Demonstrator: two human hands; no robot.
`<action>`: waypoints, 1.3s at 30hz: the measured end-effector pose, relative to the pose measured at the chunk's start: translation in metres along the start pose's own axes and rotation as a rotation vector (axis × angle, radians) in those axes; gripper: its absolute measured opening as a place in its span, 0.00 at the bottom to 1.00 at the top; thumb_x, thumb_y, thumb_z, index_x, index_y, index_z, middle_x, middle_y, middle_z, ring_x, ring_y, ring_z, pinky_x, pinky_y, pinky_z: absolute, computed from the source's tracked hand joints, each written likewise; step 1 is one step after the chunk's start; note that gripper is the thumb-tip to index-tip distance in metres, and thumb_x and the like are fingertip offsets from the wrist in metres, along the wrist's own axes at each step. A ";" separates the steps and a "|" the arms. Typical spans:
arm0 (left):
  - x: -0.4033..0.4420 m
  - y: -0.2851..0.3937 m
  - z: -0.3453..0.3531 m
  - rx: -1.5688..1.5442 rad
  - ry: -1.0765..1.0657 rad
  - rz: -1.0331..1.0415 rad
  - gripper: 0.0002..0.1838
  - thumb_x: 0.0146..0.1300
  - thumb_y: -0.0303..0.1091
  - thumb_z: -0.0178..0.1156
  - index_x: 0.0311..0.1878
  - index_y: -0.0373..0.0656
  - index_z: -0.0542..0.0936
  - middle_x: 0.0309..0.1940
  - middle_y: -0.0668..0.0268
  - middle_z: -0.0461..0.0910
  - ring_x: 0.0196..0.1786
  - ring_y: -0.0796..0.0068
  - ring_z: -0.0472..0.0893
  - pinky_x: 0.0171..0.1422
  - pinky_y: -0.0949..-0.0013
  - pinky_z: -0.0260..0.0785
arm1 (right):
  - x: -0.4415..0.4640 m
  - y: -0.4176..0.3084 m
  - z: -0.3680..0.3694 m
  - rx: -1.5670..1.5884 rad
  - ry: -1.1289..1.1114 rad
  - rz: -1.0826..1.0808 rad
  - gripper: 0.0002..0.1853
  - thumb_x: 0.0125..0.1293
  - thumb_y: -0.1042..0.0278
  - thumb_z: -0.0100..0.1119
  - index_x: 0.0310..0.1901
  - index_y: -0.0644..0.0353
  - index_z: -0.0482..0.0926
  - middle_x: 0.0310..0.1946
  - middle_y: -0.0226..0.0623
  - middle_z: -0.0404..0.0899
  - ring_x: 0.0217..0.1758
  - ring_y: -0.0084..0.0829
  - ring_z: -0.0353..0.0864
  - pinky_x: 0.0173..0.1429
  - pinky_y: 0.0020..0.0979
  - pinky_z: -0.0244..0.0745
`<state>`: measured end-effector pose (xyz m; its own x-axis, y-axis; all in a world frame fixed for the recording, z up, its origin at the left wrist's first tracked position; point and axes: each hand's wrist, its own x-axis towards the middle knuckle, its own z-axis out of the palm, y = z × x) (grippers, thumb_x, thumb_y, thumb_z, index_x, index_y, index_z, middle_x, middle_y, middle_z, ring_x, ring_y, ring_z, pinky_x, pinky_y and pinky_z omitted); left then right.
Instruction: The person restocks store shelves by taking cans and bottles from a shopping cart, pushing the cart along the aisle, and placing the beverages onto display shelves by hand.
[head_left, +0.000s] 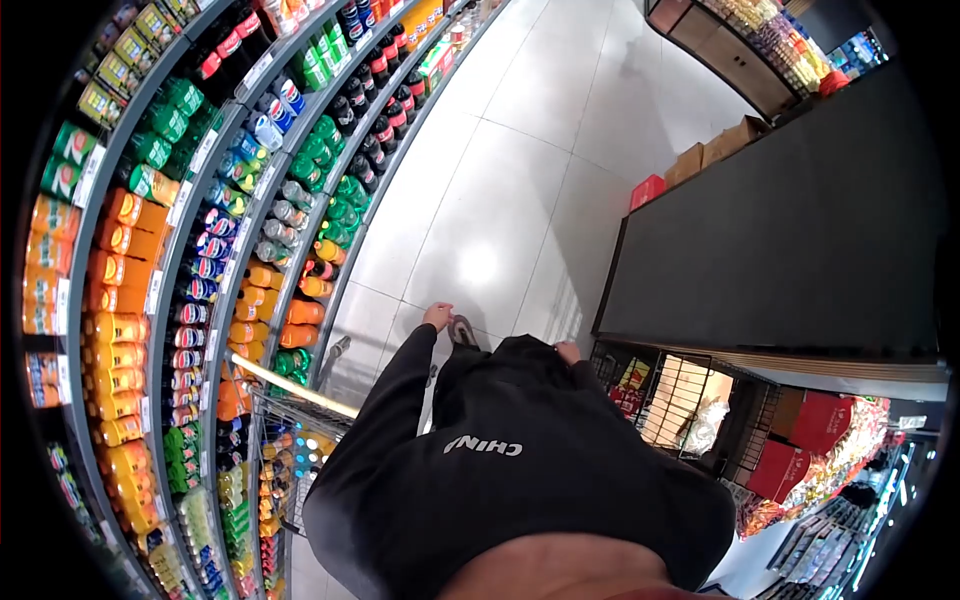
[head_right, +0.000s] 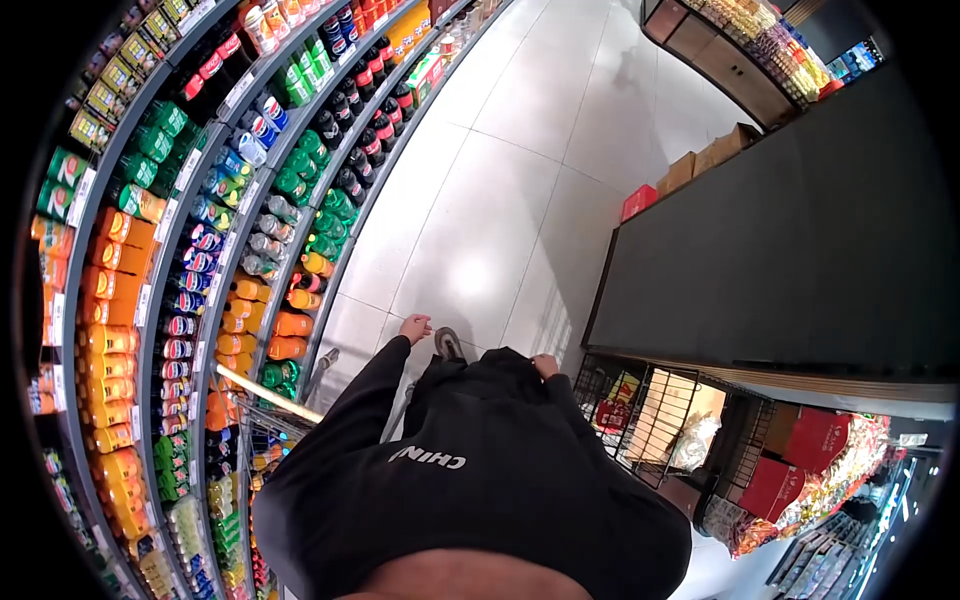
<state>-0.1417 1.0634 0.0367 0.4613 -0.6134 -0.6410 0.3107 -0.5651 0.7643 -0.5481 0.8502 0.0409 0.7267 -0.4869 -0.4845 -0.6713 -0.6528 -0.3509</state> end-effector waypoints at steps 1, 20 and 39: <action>0.005 -0.004 -0.011 -0.020 0.019 -0.027 0.18 0.75 0.42 0.56 0.55 0.38 0.83 0.35 0.58 0.87 0.30 0.70 0.86 0.36 0.67 0.79 | 0.013 -0.016 -0.017 0.234 -0.008 0.148 0.15 0.64 0.60 0.60 0.48 0.49 0.91 0.47 0.44 0.89 0.53 0.44 0.87 0.58 0.41 0.81; -0.045 -0.034 -0.046 -0.734 0.805 -0.304 0.16 0.79 0.42 0.54 0.56 0.43 0.83 0.33 0.60 0.85 0.29 0.70 0.82 0.33 0.65 0.78 | 0.429 -0.054 -0.148 0.089 -0.746 -0.239 0.20 0.68 0.54 0.58 0.43 0.64 0.89 0.36 0.51 0.90 0.40 0.43 0.91 0.47 0.45 0.85; -0.220 0.176 -0.072 -0.133 2.146 -0.501 0.21 0.66 0.26 0.62 0.63 0.43 0.77 0.58 0.55 0.78 0.64 0.53 0.76 0.69 0.54 0.67 | 0.463 -0.588 -0.059 -0.011 -1.121 -0.457 0.17 0.77 0.58 0.50 0.55 0.60 0.81 0.41 0.46 0.89 0.36 0.38 0.91 0.41 0.36 0.86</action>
<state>-0.1286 1.1384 0.3168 0.2738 0.9363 0.2198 0.6574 -0.3490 0.6679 0.1913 0.9744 0.0705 0.3636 0.5595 -0.7448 -0.3804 -0.6407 -0.6669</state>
